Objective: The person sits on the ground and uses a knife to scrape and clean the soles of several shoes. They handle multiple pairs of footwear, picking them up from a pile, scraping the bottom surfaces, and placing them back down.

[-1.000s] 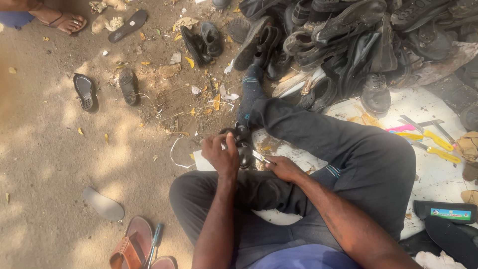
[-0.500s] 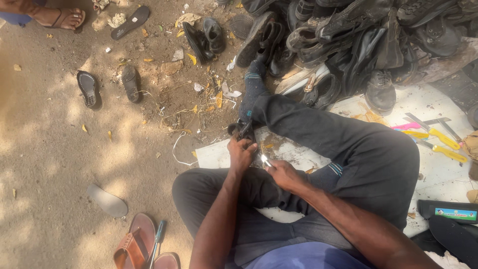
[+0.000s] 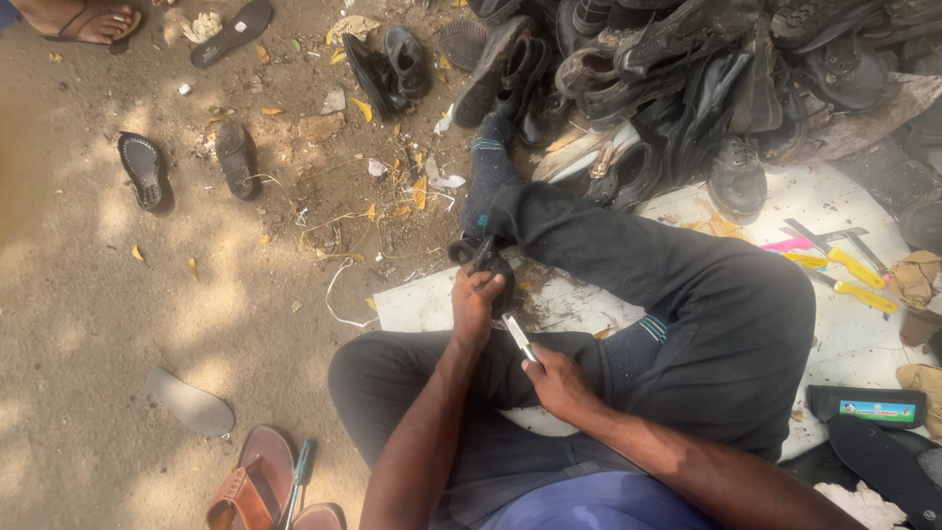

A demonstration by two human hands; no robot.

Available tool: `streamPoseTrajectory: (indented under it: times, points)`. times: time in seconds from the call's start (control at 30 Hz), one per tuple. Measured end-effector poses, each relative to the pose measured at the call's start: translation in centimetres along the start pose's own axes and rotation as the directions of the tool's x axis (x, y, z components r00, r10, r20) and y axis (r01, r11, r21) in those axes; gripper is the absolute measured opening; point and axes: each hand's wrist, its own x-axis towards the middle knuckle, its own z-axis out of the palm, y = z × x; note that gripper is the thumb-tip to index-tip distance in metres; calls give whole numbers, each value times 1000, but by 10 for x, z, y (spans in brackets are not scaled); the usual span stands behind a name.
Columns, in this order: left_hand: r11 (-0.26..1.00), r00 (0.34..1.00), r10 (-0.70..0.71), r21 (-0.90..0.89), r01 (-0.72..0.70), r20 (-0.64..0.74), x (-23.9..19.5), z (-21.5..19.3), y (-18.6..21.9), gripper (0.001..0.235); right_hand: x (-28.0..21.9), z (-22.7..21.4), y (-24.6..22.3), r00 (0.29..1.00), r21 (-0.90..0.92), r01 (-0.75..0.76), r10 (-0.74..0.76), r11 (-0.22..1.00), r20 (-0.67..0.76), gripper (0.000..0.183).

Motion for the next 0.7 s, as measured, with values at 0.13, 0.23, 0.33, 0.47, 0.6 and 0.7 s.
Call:
streamPoseTrajectory:
  times: [0.13,0.23,0.33,0.47,0.6,0.7]
  points:
    - [975,997,-70,-211,75,32,6,6,0,20,28,11,-4,973,-34,-227,228,973,27,21]
    - [956,995,-73,-278,91,74,0,1,-4,19,27,15,-11,994,-104,-110,110,988,-8,21]
    - [949,994,-24,-309,57,110,2,-1,-13,18,-8,8,-20,995,-155,-83,90,984,39,28]
    - [920,978,-65,-368,136,200,7,4,-19,18,29,2,-18,976,-266,-202,217,943,27,35]
    - [941,979,-2,-331,71,204,-1,10,-8,19,42,8,-15,991,-295,-125,104,947,-86,28]
    - [934,979,-22,-346,92,202,0,9,8,20,2,8,-24,942,-191,-296,320,936,103,65]
